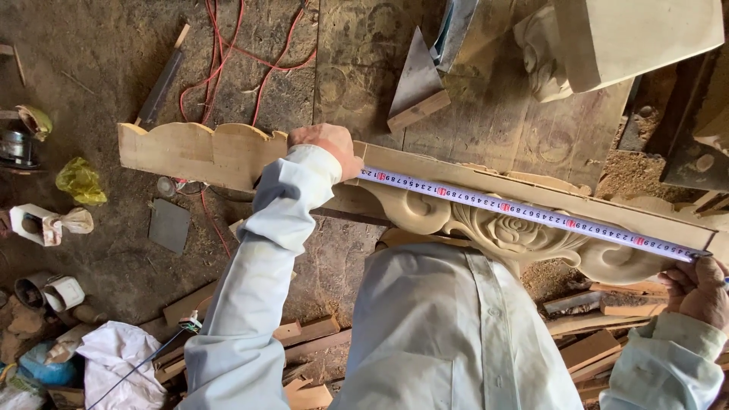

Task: Measuring a decorative carved wooden board with a tape measure and marking it with a pen and a square.

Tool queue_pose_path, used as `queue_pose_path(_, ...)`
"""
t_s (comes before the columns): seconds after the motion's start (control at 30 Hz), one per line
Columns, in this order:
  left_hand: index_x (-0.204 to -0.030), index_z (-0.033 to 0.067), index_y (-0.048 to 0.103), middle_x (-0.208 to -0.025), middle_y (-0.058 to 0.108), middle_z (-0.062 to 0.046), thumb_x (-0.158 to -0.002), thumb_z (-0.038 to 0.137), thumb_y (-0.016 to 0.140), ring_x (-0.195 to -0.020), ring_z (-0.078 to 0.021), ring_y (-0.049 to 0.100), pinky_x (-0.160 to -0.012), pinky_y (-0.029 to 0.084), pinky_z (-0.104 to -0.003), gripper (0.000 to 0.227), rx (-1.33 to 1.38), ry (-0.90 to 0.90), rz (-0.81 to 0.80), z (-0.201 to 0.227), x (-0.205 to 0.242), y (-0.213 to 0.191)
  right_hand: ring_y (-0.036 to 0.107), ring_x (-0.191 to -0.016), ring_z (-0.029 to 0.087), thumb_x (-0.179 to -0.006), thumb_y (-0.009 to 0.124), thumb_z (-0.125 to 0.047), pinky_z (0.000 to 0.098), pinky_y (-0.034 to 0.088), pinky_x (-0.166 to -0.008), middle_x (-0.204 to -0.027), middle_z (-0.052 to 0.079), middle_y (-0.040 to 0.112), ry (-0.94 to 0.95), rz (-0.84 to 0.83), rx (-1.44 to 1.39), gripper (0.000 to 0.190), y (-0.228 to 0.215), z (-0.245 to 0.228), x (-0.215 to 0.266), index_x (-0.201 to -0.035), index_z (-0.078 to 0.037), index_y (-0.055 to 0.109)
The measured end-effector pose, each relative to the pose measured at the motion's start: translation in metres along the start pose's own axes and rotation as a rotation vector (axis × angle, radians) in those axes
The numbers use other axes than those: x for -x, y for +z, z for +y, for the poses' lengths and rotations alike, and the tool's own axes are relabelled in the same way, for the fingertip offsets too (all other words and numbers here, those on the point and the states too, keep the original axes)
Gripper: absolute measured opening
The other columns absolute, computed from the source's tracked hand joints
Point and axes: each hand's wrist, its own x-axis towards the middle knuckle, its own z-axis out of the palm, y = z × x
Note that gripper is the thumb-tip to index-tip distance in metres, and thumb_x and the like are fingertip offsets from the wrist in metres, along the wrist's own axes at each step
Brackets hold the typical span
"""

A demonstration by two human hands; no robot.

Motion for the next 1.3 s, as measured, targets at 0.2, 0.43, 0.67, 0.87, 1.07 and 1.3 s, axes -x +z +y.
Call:
queue_pose_path(0.2, -0.086, 0.0179, 0.073, -0.093, 0.073, -0.006, -0.086, 0.039, 0.058, -0.083, -0.0305, 0.069, -0.067, 0.043, -0.043, 0.027, -0.026, -0.001, 0.009, -0.001, -0.007, 0.006, 0.065, -0.074, -0.003, -0.116, 0.061, -0.035, 0.0134, 0.067, -0.078, -0.096, -0.012, 0.070, -0.005, 0.033, 0.038, 0.006, 0.005, -0.007, 0.006, -0.118, -0.031, 0.058)
queue_pose_path(0.43, -0.089, 0.0198, 0.074, -0.093, 0.074, -0.004, -0.088, 0.041, 0.057, -0.084, -0.0303, 0.070, -0.066, 0.044, -0.044, 0.028, -0.031, 0.003, 0.012, -0.003, -0.007, 0.007, 0.066, -0.074, 0.000, -0.116, 0.063, -0.037, 0.0160, 0.066, -0.076, -0.095, -0.011, 0.070, -0.003, 0.007, 0.013, 0.009, -0.005, 0.006, -0.010, -0.119, -0.033, 0.057)
queue_pose_path(0.67, -0.096, 0.0161, 0.073, -0.097, 0.073, -0.007, -0.093, 0.041, 0.054, -0.086, -0.0323, 0.069, -0.065, 0.045, -0.045, 0.032, -0.032, 0.019, 0.001, -0.005, -0.010, 0.008, 0.065, -0.072, -0.001, -0.112, 0.060, -0.034, 0.0152, 0.066, -0.075, -0.092, -0.012, 0.068, 0.028, 0.029, 0.029, 0.004, -0.002, 0.001, -0.006, -0.115, -0.032, 0.058)
queue_pose_path(0.87, -0.099, 0.0194, 0.076, -0.104, 0.074, -0.007, -0.091, 0.043, 0.058, -0.096, -0.0313, 0.069, -0.075, 0.048, -0.046, 0.031, -0.029, -0.010, 0.032, -0.002, -0.008, 0.008, 0.067, -0.073, 0.001, -0.114, 0.065, -0.036, 0.0167, 0.067, -0.075, -0.094, -0.010, 0.069, -0.016, 0.008, -0.001, 0.010, -0.005, 0.007, -0.009, -0.117, -0.030, 0.058)
queue_pose_path(1.07, -0.092, 0.0160, 0.074, -0.090, 0.073, -0.007, -0.091, 0.044, 0.057, -0.079, -0.0317, 0.068, -0.063, 0.044, -0.045, 0.033, -0.085, 0.019, 0.014, -0.004, -0.013, 0.008, 0.074, -0.075, 0.005, -0.116, 0.071, -0.031, 0.0195, 0.068, -0.069, -0.099, 0.001, 0.077, -0.091, 0.067, -0.055, 0.011, 0.003, 0.002, 0.004, -0.118, -0.027, 0.062)
queue_pose_path(1.3, -0.095, 0.0157, 0.073, -0.094, 0.073, -0.007, -0.092, 0.043, 0.055, -0.084, -0.0324, 0.068, -0.069, 0.046, -0.047, 0.032, -0.073, 0.021, -0.002, -0.004, -0.011, 0.005, 0.074, -0.073, 0.006, -0.112, 0.073, -0.028, 0.0202, 0.070, -0.071, -0.096, 0.001, 0.076, -0.102, 0.091, -0.077, 0.011, 0.009, -0.002, 0.011, -0.112, -0.024, 0.063)
